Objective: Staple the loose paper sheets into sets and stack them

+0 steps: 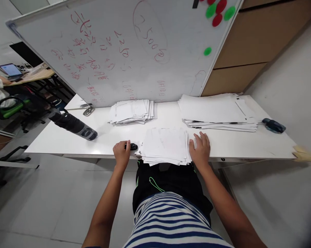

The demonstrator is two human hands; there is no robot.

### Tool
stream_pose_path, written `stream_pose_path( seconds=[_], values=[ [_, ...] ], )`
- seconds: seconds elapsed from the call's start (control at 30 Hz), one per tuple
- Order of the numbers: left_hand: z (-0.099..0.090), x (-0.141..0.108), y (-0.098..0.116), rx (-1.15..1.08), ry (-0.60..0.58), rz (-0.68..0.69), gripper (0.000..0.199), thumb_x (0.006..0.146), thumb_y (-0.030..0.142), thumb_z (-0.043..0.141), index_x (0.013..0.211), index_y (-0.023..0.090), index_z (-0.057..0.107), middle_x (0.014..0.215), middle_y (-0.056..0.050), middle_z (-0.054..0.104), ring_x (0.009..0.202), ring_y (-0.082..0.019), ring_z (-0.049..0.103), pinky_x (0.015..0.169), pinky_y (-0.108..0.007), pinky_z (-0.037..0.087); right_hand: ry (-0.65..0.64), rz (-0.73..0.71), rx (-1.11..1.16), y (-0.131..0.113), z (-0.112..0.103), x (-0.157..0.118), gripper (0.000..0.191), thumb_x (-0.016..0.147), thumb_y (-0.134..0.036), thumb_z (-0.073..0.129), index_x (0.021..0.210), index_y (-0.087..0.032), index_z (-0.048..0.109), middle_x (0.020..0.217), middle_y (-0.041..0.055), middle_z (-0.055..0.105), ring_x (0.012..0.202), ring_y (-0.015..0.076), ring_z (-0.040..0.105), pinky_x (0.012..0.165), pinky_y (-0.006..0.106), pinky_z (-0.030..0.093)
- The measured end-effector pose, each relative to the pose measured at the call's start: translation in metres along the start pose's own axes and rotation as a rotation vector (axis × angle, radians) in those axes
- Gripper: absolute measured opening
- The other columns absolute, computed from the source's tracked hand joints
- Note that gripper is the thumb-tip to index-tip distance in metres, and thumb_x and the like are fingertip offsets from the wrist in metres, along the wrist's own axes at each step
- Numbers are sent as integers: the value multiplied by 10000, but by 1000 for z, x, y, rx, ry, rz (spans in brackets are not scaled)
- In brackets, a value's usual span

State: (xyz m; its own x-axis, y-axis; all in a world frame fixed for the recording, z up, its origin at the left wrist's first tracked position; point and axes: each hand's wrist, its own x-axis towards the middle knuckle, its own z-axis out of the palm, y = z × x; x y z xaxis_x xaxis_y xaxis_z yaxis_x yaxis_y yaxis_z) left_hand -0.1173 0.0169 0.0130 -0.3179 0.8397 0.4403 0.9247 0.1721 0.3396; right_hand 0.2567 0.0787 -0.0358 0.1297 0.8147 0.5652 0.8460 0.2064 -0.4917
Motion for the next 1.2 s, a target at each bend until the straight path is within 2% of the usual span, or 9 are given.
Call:
stream_pose_path(
  seconds=[0.13, 0.27, 0.43, 0.57, 0.7, 0.87, 1.0, 1.07, 1.2],
  values=[
    [-16, 20, 11, -41, -30, 2, 278, 930, 423, 497, 934, 218, 684, 977, -67, 728, 947, -254, 634, 853, -378, 419, -7, -20, -31, -4, 0, -1, 349, 947, -334, 487, 1199, -155, 649, 1385, 171, 568, 1384, 337, 420, 1076, 528, 419],
    [-17, 68, 29, -34, -37, 61, 320, 936, 442, 478, 1055, 211, 666, 1091, -80, 708, 1054, -264, 620, 936, -394, 423, 9, 7, -27, -4, 1, 0, 349, 945, -333, 493, 1198, -155, 655, 1372, 167, 583, 1374, 338, 433, 1072, 518, 426],
    [17, 142, 55, 68, -184, 16, 524, 907, 496, 503, 1318, 173, 542, 1328, -149, 597, 1259, -325, 505, 1001, -441, 413, 25, 39, -20, -5, 3, 1, 338, 945, -326, 498, 1175, -145, 667, 1329, 169, 612, 1360, 337, 445, 1078, 519, 423],
    [43, 175, 62, 196, -309, 58, 601, 863, 500, 576, 1378, 201, 500, 1429, -160, 519, 1342, -358, 417, 1044, -502, 371, 28, 35, -38, -7, 2, 2, 324, 948, -309, 499, 1153, -129, 674, 1296, 170, 635, 1334, 331, 472, 1079, 500, 429],
    [51, 185, 56, 267, -401, 86, 464, 874, 542, 547, 1241, 267, 620, 1363, -112, 583, 1248, -340, 512, 1028, -510, 366, 15, 28, -42, -7, 1, 3, 312, 953, -301, 490, 1159, -146, 667, 1286, 154, 647, 1322, 322, 486, 1065, 497, 440],
    [52, 185, 50, 211, -410, 29, 499, 869, 610, 514, 1233, 291, 637, 1379, -93, 573, 1229, -326, 524, 956, -446, 427, 9, 27, -45, -6, 1, 2, 313, 955, -299, 491, 1156, -136, 667, 1284, 156, 648, 1324, 320, 479, 1079, 496, 425],
    [54, 185, 50, 171, -392, -1, 499, 895, 613, 453, 1208, 287, 665, 1366, -98, 581, 1220, -331, 530, 964, -467, 428, 13, 36, -38, -8, 1, 3, 301, 953, -300, 493, 1134, -144, 677, 1276, 149, 653, 1316, 317, 489, 1076, 487, 429],
    [56, 183, 51, 176, -368, 21, 475, 925, 574, 409, 1188, 284, 677, 1339, -104, 597, 1197, -330, 548, 1017, -525, 380, 12, 41, -35, -8, 1, 3, 300, 954, -299, 491, 1134, -148, 677, 1275, 148, 653, 1317, 316, 488, 1071, 488, 433],
    [62, 175, 57, 299, -297, 181, 426, 977, 380, 314, 1126, 232, 684, 1193, -127, 669, 1070, -308, 618, 1119, -655, 112, 9, 37, -40, -7, 2, 3, 301, 950, -293, 496, 1138, -139, 675, 1272, 151, 653, 1319, 314, 480, 1077, 487, 427]
  ],
)
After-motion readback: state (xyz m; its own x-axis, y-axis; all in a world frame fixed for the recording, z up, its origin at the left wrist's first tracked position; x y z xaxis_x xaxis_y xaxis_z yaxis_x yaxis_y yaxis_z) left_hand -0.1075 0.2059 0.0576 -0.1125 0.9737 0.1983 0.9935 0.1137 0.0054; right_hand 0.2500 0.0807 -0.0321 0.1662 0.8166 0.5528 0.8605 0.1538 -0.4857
